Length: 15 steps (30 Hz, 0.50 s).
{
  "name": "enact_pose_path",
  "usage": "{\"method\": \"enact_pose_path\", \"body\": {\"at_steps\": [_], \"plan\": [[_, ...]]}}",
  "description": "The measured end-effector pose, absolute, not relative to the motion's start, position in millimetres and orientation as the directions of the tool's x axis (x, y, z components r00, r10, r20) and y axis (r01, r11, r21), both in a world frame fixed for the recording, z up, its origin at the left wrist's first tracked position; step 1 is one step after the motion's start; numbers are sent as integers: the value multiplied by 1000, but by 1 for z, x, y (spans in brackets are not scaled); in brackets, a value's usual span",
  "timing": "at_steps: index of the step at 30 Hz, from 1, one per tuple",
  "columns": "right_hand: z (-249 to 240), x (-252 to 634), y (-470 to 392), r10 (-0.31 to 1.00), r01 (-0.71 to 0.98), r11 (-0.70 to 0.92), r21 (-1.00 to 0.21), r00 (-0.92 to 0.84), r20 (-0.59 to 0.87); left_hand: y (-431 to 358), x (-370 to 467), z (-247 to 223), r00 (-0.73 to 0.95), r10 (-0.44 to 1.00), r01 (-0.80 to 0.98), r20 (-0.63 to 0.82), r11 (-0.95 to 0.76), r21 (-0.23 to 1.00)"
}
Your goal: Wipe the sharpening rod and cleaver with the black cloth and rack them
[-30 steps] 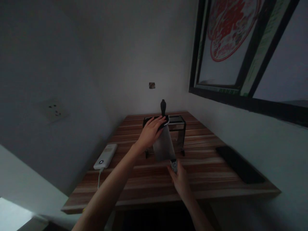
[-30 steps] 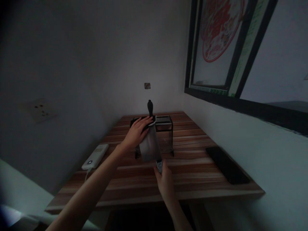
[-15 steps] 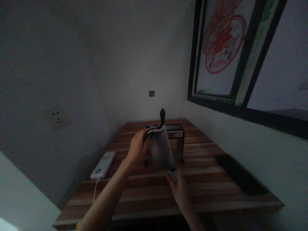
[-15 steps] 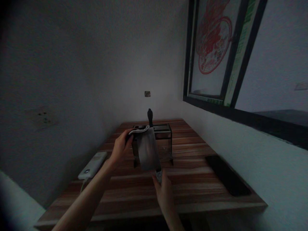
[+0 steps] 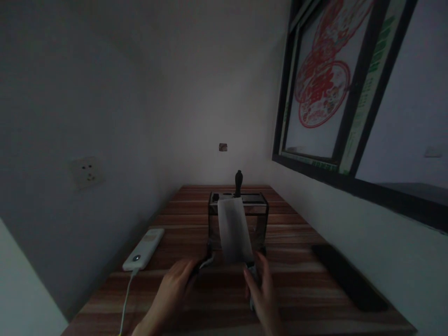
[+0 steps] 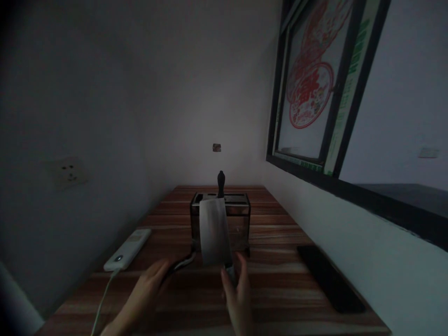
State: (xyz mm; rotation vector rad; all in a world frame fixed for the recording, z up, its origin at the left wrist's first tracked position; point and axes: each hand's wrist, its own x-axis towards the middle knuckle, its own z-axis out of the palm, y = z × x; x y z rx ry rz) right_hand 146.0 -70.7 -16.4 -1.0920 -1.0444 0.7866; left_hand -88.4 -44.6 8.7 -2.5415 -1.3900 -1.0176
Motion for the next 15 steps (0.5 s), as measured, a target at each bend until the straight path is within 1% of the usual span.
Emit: {"method": "enact_pose_path", "body": {"at_steps": [3,6,8,12,15], "plan": [[-11,146,-74,912,-63,312,-948,301,280,-53,-72,-8,420,804,743,421,-571,349],[-13,148,-76,920,-103,321,-941,269,285,-55,-56,-10,460,824,714,331,-565,415],[-14,150,-78,940,-147,303,-942,207,270,-54,-52,-7,468,827,703,312,-562,436],[-6,157,-85,966,-297,260,-919,85,246,-53,-54,-4,466,832,678,303,-555,482],[8,170,-93,962,-334,261,-906,13,272,-55,-56,-3,434,849,681,303,-529,506]]}}
